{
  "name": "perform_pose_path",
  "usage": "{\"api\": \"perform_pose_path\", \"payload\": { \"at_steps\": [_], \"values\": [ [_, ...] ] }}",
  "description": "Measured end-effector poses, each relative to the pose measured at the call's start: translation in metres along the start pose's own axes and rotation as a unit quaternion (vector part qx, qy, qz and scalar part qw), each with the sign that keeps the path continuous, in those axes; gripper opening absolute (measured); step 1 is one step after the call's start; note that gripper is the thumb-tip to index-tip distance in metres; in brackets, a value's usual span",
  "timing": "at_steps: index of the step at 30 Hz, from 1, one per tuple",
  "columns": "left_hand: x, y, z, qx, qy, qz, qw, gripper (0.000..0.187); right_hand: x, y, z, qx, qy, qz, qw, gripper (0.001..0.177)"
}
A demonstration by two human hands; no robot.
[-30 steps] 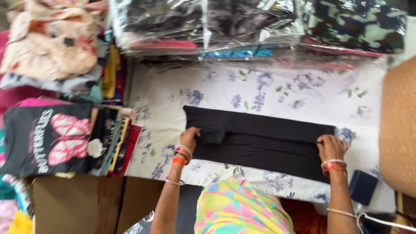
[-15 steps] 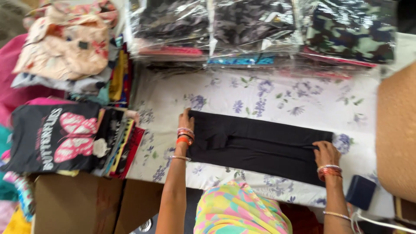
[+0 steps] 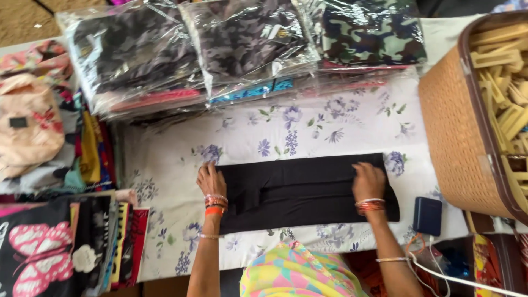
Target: The recorder is folding t-shirts at a packaging or sorting table.
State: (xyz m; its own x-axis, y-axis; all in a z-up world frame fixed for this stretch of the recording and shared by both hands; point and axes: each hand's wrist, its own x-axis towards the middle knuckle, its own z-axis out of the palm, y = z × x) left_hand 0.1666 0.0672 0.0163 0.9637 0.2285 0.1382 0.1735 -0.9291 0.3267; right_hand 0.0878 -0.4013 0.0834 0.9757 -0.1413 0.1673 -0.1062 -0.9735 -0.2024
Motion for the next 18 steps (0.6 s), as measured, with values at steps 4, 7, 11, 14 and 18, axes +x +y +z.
{"api": "perform_pose_path", "payload": {
  "at_steps": [4, 7, 11, 14, 18],
  "values": [
    [-0.016, 0.025, 0.030, -0.057, -0.065, 0.148, 0.985, 0.056, 0.027, -0.099, -0.004, 0.073, -0.083, -0.119, 0.987, 0.062],
    [-0.022, 0.039, 0.039, -0.036, -0.152, 0.209, 0.965, 0.065, 0.022, -0.124, 0.058, 0.108, -0.099, -0.183, 0.972, 0.069],
    [-0.011, 0.027, 0.022, 0.051, -0.195, 0.254, 0.946, 0.063, 0.028, -0.102, 0.073, 0.110, -0.059, -0.254, 0.959, 0.077],
    [0.008, -0.006, 0.011, 0.185, -0.232, 0.198, 0.934, 0.062, 0.047, -0.041, 0.051, -0.084, -0.186, -0.218, 0.954, 0.072],
    [0.029, -0.059, 0.035, 0.148, -0.156, 0.064, 0.975, 0.063, 0.048, 0.073, 0.074, -0.169, -0.128, -0.029, 0.977, 0.076]
  ]
}}
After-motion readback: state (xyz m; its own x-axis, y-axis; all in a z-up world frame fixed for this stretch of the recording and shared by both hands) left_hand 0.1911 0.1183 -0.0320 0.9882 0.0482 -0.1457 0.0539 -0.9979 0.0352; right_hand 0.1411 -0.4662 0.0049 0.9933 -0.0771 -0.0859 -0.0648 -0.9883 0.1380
